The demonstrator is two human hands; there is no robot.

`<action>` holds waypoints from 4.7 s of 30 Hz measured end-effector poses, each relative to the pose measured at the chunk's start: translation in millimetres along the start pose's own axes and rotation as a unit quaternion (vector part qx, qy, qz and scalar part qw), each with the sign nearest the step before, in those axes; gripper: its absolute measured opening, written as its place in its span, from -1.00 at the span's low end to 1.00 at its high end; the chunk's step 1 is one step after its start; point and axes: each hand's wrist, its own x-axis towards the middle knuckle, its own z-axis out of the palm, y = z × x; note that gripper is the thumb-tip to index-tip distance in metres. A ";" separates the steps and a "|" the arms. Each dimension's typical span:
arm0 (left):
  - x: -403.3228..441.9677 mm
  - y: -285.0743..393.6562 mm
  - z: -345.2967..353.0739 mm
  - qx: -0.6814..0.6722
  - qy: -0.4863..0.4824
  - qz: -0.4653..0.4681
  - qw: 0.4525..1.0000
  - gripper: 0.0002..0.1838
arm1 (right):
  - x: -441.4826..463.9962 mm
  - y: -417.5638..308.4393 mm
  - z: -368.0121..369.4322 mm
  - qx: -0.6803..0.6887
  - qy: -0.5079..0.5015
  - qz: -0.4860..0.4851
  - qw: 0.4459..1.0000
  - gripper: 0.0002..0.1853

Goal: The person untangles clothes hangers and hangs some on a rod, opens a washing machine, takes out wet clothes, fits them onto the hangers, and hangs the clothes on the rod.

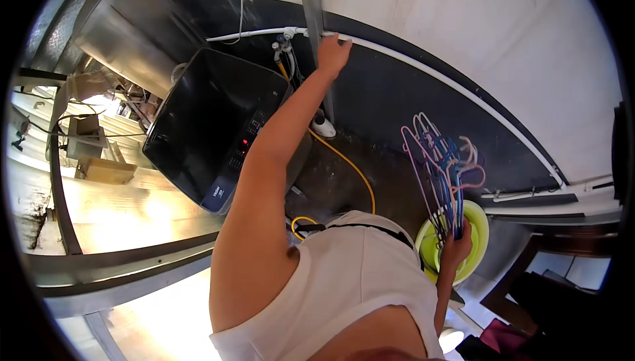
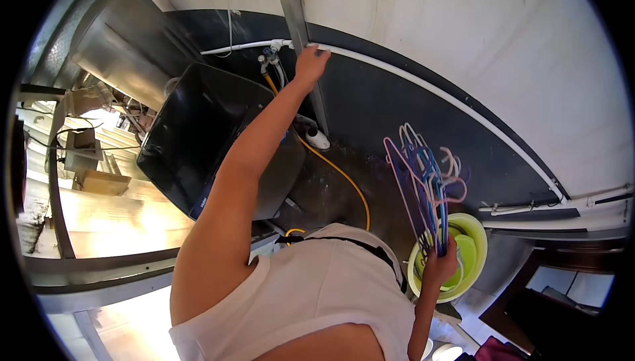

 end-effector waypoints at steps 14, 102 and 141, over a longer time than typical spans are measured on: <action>13.4 -147.4 -43.1 0.248 -0.004 -0.109 0.963 -0.46 | 11.0 -21.5 -7.9 0.049 -0.004 0.012 0.999 -0.53; -527.6 307.4 1.8 -0.219 -0.227 0.092 0.944 -0.63 | -187.6 153.0 -236.3 0.399 0.144 0.076 0.902 -0.55; -544.7 362.2 -46.0 -0.255 -0.458 0.184 0.832 -0.65 | -262.8 121.6 -256.4 0.323 0.154 0.069 0.931 -0.42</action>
